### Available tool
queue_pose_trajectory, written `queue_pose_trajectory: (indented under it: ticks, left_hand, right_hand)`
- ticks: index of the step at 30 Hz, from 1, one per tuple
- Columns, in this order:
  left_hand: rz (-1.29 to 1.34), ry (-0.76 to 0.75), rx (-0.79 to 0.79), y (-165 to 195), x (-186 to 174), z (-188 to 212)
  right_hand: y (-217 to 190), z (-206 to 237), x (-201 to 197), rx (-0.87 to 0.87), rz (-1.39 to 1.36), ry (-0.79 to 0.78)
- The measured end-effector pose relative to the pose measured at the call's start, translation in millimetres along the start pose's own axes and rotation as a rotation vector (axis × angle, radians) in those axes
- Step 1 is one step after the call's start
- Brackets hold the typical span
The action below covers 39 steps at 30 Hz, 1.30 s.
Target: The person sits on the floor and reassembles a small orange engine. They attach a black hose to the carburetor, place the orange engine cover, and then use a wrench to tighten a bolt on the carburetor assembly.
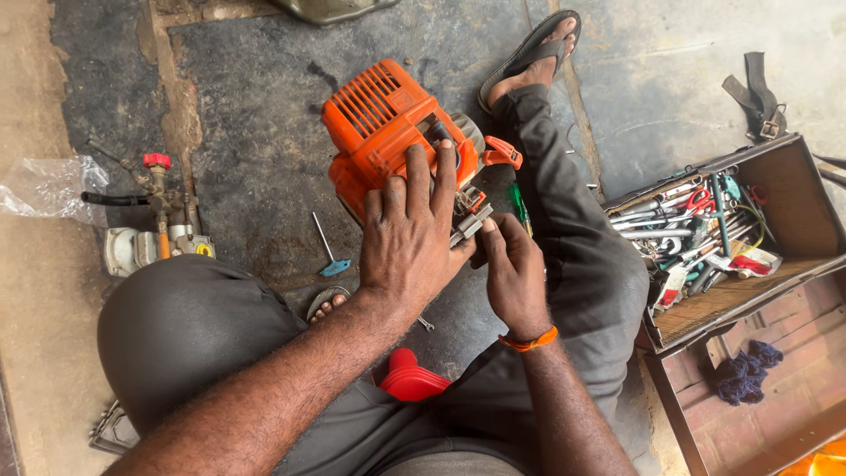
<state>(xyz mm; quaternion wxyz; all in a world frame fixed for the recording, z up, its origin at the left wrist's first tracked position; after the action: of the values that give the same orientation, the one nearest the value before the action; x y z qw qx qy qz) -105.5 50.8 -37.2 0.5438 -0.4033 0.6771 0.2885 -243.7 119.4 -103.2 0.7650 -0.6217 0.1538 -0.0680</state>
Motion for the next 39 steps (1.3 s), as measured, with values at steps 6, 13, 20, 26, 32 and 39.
queue_pose_trajectory:
  ticks: [6, 13, 20, 26, 32, 39]
  left_hand:
    - [0.189, 0.041, 0.02, -5.7, -16.4, 7.8]
    - [0.946, -0.127, -0.291, 13.4, -28.7, 81.8]
    - [1.9, -0.641, -1.071, 26.3, 32.2, 120.6]
    - [1.973, -0.737, -1.222, 14.6, 37.2, 118.5]
    - [1.862, -0.642, -1.018, 11.0, 24.0, 101.6]
    - [0.44, 0.052, -0.203, 2.5, -31.0, 60.6]
  right_hand:
    - [17.4, 14.7, -9.8, 0.002, -0.135, -0.067]
    - [2.7, 84.8, -7.3, 0.12, -0.278, -0.144]
    - [-34.9, 108.1, 12.1, -0.208, 0.256, -0.168]
    - [-45.8, 97.0, 20.8, -0.361, 0.478, -0.166]
    - [-31.1, 95.9, 13.3, -0.365, 0.44, -0.172]
    - [44.6, 59.0, -10.4, 0.108, -0.254, -0.117]
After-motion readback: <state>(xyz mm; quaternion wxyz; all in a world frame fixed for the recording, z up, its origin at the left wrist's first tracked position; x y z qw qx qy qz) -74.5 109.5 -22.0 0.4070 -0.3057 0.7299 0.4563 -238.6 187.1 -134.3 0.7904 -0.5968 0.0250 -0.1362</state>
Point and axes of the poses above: each hand's wrist, its own z-axis away from the middle knuckle, its own x-axis out of the palm, y = z × x, the point moved 4 cm from there along -z, towards the middle knuckle, and after that the axes turned 4 degrees about -z, right-handed, at the moved point
